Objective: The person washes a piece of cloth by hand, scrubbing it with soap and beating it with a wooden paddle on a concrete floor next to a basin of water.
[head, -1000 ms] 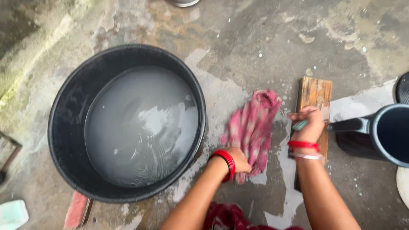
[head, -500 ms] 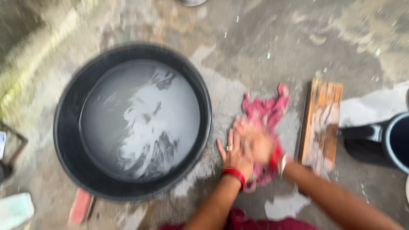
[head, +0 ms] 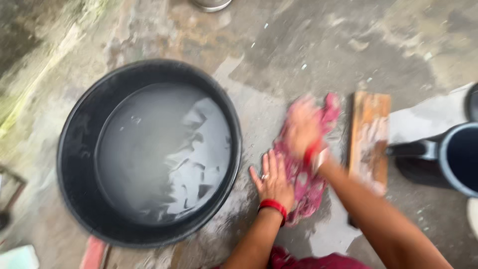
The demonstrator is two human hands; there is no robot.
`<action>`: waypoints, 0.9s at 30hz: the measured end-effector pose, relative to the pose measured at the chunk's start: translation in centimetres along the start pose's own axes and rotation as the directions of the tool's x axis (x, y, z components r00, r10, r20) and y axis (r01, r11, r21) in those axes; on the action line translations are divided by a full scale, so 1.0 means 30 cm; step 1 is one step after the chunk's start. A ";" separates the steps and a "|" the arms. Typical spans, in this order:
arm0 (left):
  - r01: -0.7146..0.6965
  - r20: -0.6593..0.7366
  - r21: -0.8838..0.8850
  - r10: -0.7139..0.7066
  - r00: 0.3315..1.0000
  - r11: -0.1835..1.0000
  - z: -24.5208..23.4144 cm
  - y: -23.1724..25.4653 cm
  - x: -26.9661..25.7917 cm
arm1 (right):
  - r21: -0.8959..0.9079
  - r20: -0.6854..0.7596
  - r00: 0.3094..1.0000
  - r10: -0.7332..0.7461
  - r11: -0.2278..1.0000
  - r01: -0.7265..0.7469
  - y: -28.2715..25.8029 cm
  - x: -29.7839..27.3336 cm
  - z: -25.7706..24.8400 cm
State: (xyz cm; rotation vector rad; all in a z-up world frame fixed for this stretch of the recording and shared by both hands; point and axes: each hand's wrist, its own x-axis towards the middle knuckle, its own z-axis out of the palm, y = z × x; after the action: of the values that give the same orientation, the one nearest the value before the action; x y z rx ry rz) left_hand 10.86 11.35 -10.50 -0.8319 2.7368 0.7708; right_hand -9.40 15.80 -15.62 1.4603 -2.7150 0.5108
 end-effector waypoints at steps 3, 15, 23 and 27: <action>0.015 0.156 -0.028 -0.011 0.988 0.999 -0.053 0.034 0.070 | -0.108 0.078 0.971 -0.225 0.967 0.232 -0.048 -0.134 -0.057; 0.017 0.045 0.001 -0.017 0.999 1.000 0.000 0.008 0.003 | 0.037 0.055 0.985 -0.163 0.986 0.161 -0.098 -0.177 -0.130; -0.165 -0.307 0.023 0.164 0.937 0.986 0.029 0.002 0.032 | 0.042 0.028 0.988 -0.149 0.988 0.148 -0.117 -0.200 -0.104; 0.012 0.030 0.028 -0.013 0.999 1.000 0.021 -0.011 0.000 | -0.078 0.044 0.963 0.265 0.962 -0.261 -0.085 -0.040 -0.058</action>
State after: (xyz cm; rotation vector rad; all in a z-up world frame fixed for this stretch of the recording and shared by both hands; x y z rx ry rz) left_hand 11.06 11.45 -11.17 -0.8240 2.7069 0.7351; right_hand -6.88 15.98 -13.47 1.1187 -2.9539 0.3791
